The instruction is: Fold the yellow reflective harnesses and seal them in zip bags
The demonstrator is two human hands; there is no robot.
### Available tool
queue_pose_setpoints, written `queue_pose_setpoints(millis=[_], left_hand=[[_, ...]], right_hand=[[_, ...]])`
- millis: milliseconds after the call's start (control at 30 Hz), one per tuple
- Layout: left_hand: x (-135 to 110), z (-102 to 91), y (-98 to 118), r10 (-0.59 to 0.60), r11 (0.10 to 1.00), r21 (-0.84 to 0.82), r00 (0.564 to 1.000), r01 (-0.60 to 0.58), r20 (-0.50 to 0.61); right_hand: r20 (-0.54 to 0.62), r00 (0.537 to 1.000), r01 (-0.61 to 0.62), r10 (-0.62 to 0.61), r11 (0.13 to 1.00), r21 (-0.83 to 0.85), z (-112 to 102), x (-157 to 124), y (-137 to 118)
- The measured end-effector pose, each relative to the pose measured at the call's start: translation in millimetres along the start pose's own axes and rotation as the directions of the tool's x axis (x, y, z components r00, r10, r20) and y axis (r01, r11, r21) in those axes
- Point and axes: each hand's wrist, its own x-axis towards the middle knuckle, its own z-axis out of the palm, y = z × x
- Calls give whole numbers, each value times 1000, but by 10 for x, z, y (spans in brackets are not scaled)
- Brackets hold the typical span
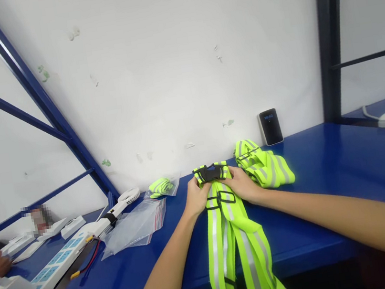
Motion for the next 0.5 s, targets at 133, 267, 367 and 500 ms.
queue_pose_setpoints(millis=[133,267,367,500], left_hand=[[-9,4,-27,-12,1000,-26,1000,13,12],[-16,3,-48,13,998,-56,998,-10,66],[-10,-4,-60,-9,998,-57,997,14,76],[1,-11,-49,-36,995,-85,995,44,95]], right_hand=[[-6,998,56,-57,994,-92,-25,27,13],[12,991,135,-136,972,-192,-38,53,87],[31,984,176,-173,959,-220,-44,61,119],[34,979,204,-202,946,-253,-56,57,129]])
